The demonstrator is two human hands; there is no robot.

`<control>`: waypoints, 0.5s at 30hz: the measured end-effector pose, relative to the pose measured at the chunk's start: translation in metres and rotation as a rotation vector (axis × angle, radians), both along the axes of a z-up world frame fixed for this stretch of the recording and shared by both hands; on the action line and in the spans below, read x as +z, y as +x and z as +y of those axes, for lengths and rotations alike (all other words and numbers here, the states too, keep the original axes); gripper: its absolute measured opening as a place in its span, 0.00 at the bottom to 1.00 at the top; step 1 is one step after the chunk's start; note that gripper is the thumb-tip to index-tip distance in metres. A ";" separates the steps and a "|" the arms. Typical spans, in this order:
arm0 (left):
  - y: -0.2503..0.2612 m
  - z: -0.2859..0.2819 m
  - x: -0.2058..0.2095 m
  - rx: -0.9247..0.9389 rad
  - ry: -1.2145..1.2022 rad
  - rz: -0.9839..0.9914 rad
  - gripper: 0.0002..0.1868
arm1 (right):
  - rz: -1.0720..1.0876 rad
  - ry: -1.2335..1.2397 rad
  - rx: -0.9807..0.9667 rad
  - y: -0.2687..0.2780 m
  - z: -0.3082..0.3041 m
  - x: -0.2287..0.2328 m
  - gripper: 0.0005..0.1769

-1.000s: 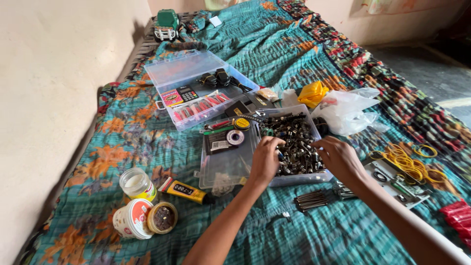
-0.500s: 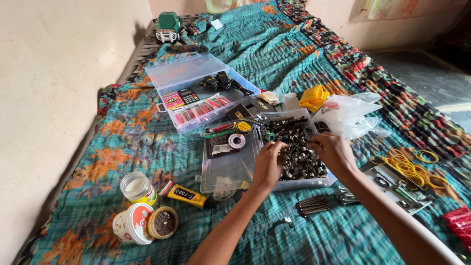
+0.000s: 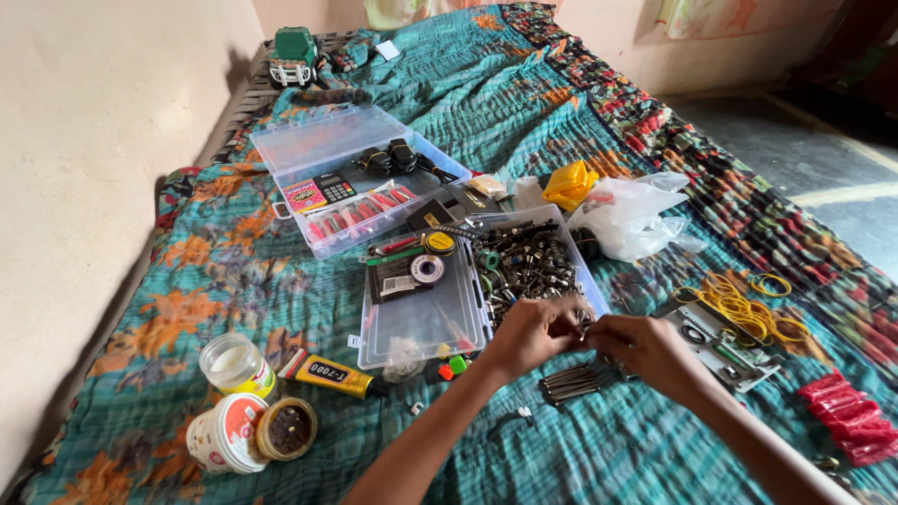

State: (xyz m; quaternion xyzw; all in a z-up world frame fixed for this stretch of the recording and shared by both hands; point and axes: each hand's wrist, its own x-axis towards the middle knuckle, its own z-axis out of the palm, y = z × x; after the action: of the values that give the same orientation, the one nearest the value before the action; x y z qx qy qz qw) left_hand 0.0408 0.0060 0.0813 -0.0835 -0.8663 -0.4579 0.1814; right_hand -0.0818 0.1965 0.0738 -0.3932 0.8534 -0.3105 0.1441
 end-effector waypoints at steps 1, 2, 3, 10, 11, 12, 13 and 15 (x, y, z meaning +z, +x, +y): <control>-0.002 -0.001 -0.004 -0.003 -0.067 0.012 0.15 | 0.049 0.037 0.026 0.002 0.001 0.000 0.11; -0.003 -0.004 -0.009 -0.003 -0.134 0.021 0.11 | 0.096 0.075 0.055 0.004 0.002 0.000 0.10; -0.005 -0.006 -0.015 -0.003 -0.200 0.030 0.07 | 0.106 0.056 0.076 0.007 0.001 -0.002 0.10; -0.011 -0.011 -0.034 0.142 -0.551 -0.295 0.07 | 0.199 -0.016 0.220 0.012 -0.005 -0.011 0.20; -0.012 -0.005 -0.035 0.171 -0.606 -0.375 0.07 | 0.223 -0.012 0.224 0.011 -0.005 -0.015 0.22; -0.014 0.000 -0.037 0.202 -0.661 -0.454 0.08 | 0.258 -0.040 0.254 0.010 -0.005 -0.017 0.21; -0.014 0.006 -0.038 0.206 -0.699 -0.436 0.07 | 0.294 -0.069 0.284 0.009 -0.004 -0.020 0.20; -0.011 0.015 -0.043 0.215 -0.772 -0.401 0.06 | 0.276 -0.048 0.305 0.009 -0.003 -0.025 0.20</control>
State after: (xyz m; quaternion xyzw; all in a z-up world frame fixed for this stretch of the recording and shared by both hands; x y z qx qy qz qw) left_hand 0.0296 0.0214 0.0382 0.0359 -0.9955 -0.0866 0.0122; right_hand -0.0728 0.1936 0.0484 -0.5597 0.7882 -0.2483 0.0618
